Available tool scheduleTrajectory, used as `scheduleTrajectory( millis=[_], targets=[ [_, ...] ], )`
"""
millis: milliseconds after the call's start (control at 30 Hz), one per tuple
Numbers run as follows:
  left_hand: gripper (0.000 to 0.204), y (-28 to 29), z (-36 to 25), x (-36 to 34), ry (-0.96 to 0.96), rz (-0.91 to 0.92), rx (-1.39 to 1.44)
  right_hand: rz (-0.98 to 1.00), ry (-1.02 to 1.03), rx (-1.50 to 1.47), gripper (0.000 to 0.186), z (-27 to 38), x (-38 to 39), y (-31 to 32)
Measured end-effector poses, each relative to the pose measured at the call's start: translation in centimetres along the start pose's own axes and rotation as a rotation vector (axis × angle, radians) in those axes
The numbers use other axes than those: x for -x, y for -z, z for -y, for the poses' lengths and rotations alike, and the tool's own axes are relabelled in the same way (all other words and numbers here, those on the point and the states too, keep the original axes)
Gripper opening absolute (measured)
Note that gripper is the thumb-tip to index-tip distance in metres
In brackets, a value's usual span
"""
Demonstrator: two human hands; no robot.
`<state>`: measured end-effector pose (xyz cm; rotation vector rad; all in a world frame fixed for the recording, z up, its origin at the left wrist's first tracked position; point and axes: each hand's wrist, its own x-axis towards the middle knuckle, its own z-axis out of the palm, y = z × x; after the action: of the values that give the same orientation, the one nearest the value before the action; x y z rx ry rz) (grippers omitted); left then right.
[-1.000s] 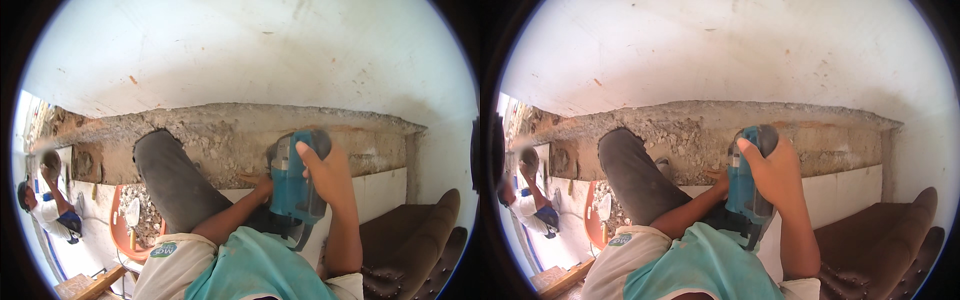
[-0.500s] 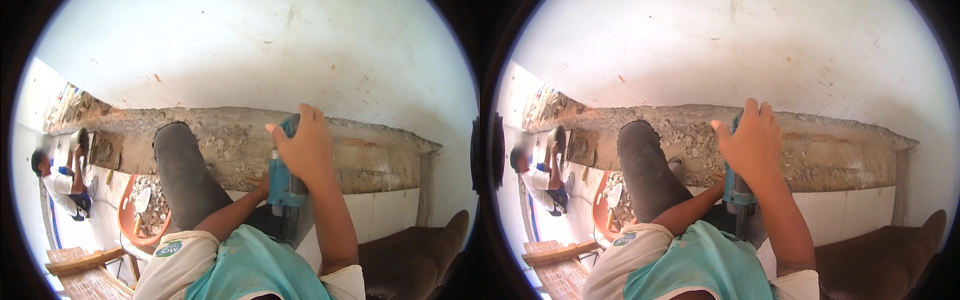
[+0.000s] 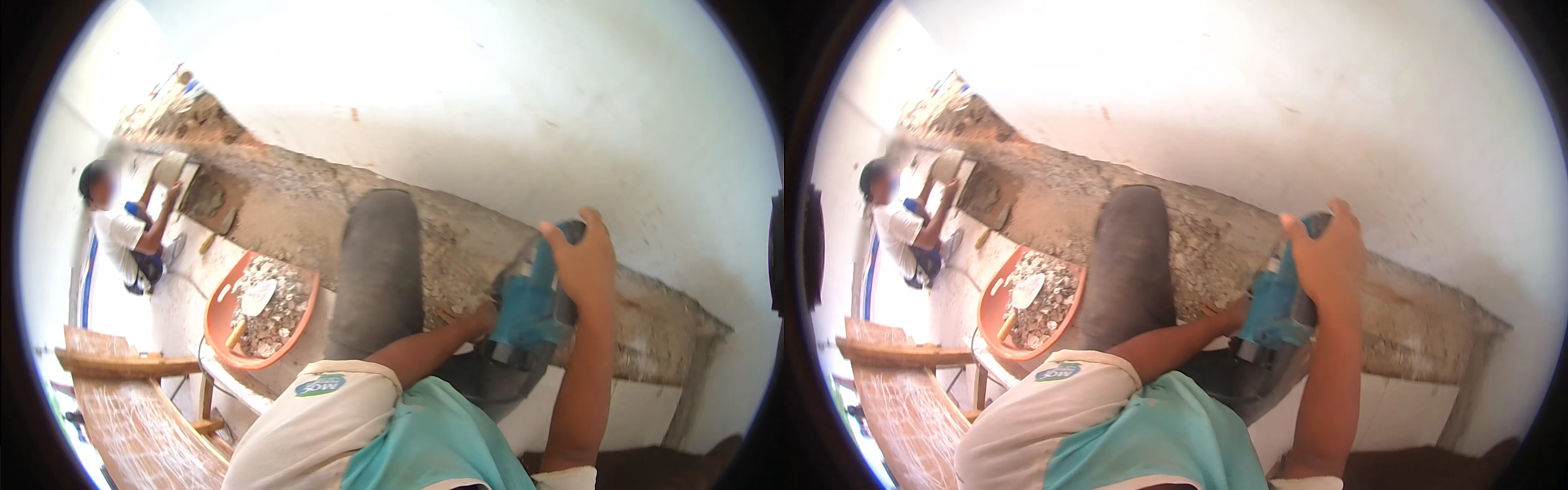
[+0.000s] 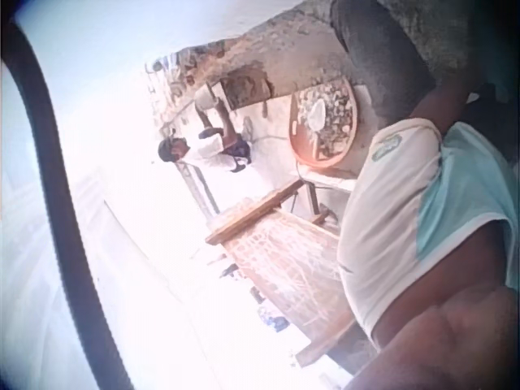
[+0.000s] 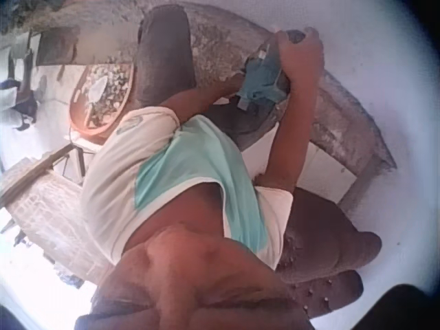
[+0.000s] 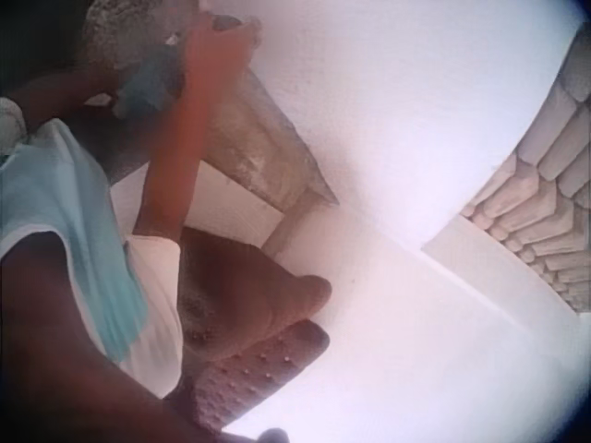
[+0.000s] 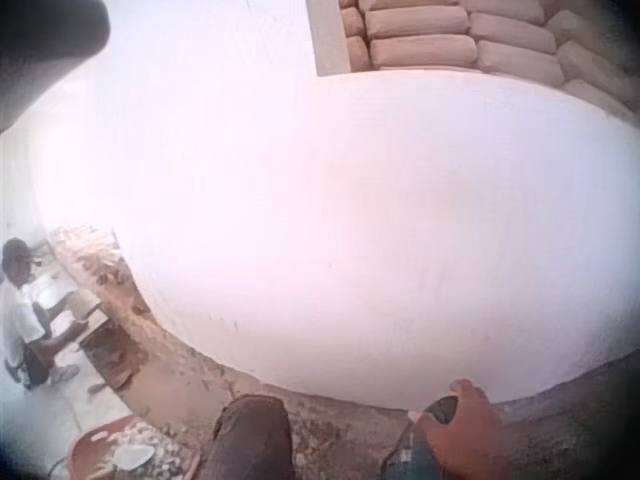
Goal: The person uses a power drill to break up concrete along a narrow channel in a floor next to a wall.
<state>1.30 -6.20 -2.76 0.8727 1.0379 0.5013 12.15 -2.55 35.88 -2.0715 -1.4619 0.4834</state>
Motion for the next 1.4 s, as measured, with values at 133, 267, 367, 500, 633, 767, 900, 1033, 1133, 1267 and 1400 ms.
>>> scheduleTrajectory(
  millis=[133, 267, 367, 500, 633, 767, 900, 1033, 1133, 1267, 1400],
  targets=[
    [0.045, -4.1, -7.6, 2.5, 0.128, -0.035, -0.082, -0.017, -0.113, 0.012, 0.078, -1.3, -0.7, 1.1],
    [0.046, -3.8, -6.4, 1.3, 0.168, -0.032, -0.121, -0.020, -0.031, 0.019, 0.078, -1.6, -1.2, 0.6],
    [0.045, -2.9, -4.3, -0.1, 0.109, -0.071, -0.059, -0.018, 0.008, 0.007, 0.076, -1.2, -1.2, 0.4],
    [0.044, -3.7, -7.4, 1.5, 0.143, -0.031, -0.087, -0.035, 0.014, 0.006, 0.074, -1.4, -1.4, 0.7],
    [0.041, -3.1, -8.6, 3.4, 0.132, -0.057, 0.010, -0.007, 0.031, -0.021, 0.073, -0.5, -1.1, 0.7],
    [0.041, -3.4, -10.0, 4.3, 0.111, -0.060, -0.006, -0.010, 0.027, -0.030, 0.074, -0.7, -1.7, 0.6],
    [0.044, -3.5, -8.2, 2.3, 0.163, -0.151, -0.254, -0.040, 0.043, -0.027, 0.076, -1.5, -2.4, 0.0],
    [0.045, -3.7, -6.6, 1.3, 0.142, -0.045, -0.160, -0.088, 0.006, 0.062, 0.080, -2.6, -2.3, 0.4],
    [0.045, -3.2, -6.4, 2.1, 0.178, 0.007, -0.042, -0.059, -0.098, 0.056, 0.083, -1.6, -1.4, 0.3],
    [0.046, -2.2, -3.6, 0.8, 0.111, 0.013, -0.001, -0.061, -0.150, 0.113, 0.083, -0.7, -0.3, 0.4],
    [0.051, -2.3, -5.2, 2.2, 0.122, 0.081, -0.011, -0.079, -0.214, 0.151, 0.077, -0.2, 0.6, -0.1]
  ],
)
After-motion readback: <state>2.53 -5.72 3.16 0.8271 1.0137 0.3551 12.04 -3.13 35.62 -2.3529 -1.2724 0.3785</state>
